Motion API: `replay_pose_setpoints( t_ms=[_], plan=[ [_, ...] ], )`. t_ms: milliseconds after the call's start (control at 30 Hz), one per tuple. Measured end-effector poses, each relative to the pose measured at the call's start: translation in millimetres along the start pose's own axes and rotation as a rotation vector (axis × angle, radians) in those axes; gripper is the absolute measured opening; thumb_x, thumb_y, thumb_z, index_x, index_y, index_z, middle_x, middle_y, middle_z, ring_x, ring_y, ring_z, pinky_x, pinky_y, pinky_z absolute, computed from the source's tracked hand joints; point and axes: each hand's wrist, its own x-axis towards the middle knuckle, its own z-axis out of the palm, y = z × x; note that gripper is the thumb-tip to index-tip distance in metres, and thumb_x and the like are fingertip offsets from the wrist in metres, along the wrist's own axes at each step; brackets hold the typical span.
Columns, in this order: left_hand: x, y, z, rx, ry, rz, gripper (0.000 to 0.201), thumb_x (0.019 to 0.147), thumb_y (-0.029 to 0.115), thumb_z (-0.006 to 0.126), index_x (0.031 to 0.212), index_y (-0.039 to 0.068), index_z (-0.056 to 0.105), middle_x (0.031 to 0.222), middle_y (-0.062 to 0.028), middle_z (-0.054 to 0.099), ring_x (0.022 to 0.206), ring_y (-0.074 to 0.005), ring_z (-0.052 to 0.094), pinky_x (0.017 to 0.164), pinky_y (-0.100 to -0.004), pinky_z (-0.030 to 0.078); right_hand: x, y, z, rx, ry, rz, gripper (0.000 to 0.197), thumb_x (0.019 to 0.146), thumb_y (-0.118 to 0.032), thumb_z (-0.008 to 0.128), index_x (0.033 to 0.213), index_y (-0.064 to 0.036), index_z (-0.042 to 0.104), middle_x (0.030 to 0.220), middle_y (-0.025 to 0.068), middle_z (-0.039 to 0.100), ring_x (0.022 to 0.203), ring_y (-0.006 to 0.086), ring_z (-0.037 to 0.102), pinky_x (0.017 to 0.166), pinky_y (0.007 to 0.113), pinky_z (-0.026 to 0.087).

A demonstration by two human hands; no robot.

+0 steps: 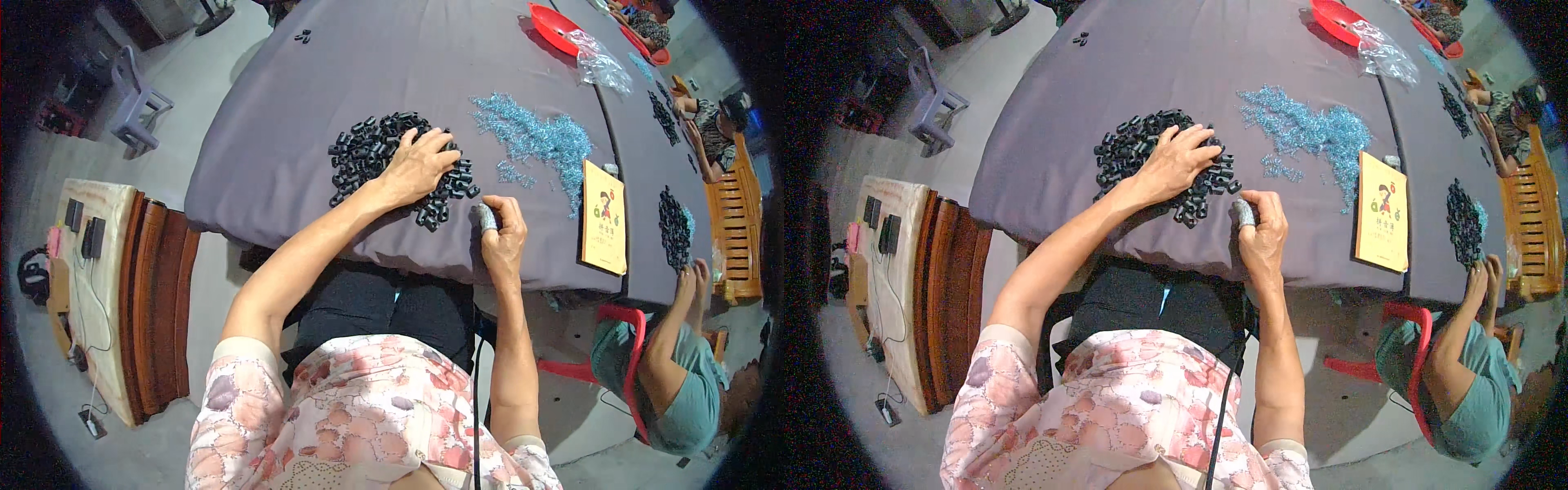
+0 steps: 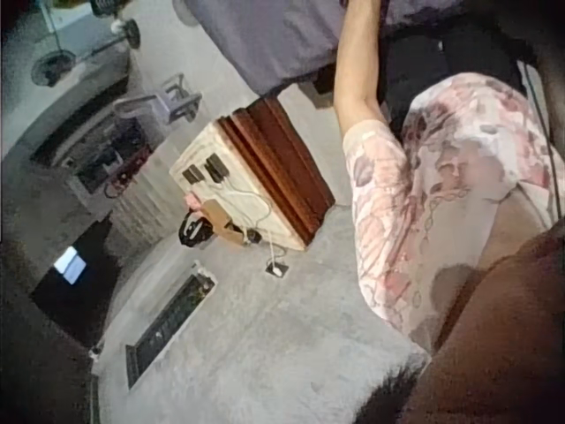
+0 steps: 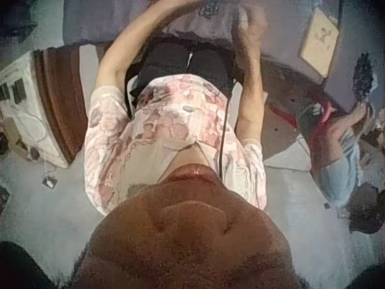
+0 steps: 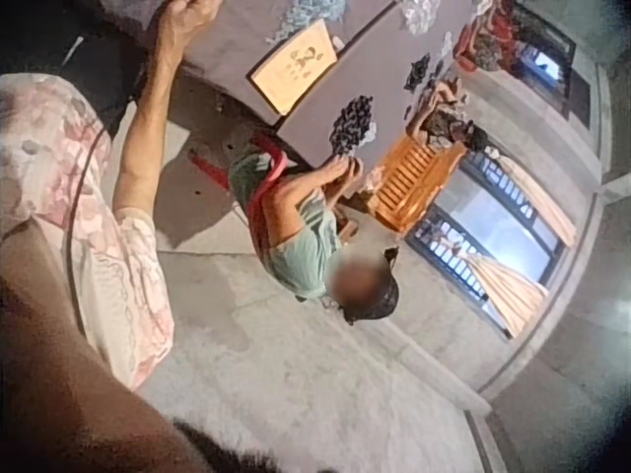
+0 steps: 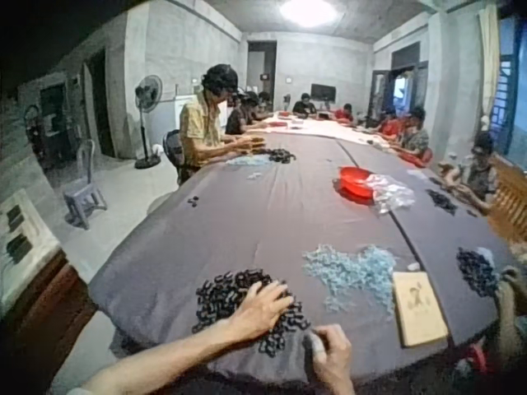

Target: The person sorts through a pile of black plastic components on a table and fits parts together by hand.

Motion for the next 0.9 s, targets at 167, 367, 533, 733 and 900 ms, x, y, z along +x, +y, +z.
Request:
replay_pose_setpoints(
  t_ms=[167,367,533,733,900],
  plan=[
    [-16,-2,-15,0.017,0.005,0.093,0.031,0.083,0.009,0.056,0.114,0.007,0.057,0.126,-0.0162,0.049,0.121,-0.033,0.043,0.1,-0.0446,0.031,1,4,-1,-0.013,-0.008,-0.014,0.026,0.069,0.009,0.048,0.091,-0.0005,0.059,0.083,0.0126,0.056,0.072,0.0263,0.057,0.066,0.033,0.046],
    [-30,-9,-33,0.151,-0.108,-0.061,0.042,0.089,0.023,0.054,0.128,0.011,0.046,0.134,-0.0123,0.041,0.127,-0.031,0.036,0.102,-0.0517,0.027,1,3,-1,0.007,-0.014,-0.004,0.029,0.067,0.009,0.046,0.09,-0.0005,0.059,0.082,0.0128,0.055,0.073,0.027,0.056,0.066,0.034,0.046],
    [-32,-25,-38,0.131,-0.149,-0.084,0.048,0.09,0.029,0.052,0.133,0.011,0.041,0.137,-0.0136,0.038,0.129,-0.0316,0.033,0.104,-0.0494,0.026,0,5,0,-0.001,-0.005,-0.024,0.027,0.068,0.009,0.046,0.09,-0.0005,0.059,0.081,0.0124,0.054,0.071,0.0268,0.055,0.065,0.033,0.045],
    [-34,-34,-37,0.143,-0.178,-0.143,0.058,0.09,0.041,0.047,0.136,0.008,0.035,0.139,-0.015,0.036,0.13,-0.033,0.032,0.103,-0.0523,0.026,1,1,0,-0.025,0.014,-0.067,0.025,0.069,0.009,0.049,0.089,-0.0008,0.059,0.081,0.0118,0.055,0.07,0.0258,0.056,0.064,0.033,0.045],
    [-35,-30,-38,0.135,-0.171,-0.1,0.055,0.09,0.039,0.048,0.135,0.008,0.036,0.138,-0.0138,0.037,0.129,-0.0324,0.032,0.101,-0.0535,0.027,1,3,1,-0.002,0.017,-0.054,0.025,0.069,0.01,0.049,0.089,-0.0005,0.059,0.081,0.0119,0.055,0.07,0.0248,0.056,0.064,0.033,0.045]
  ],
)
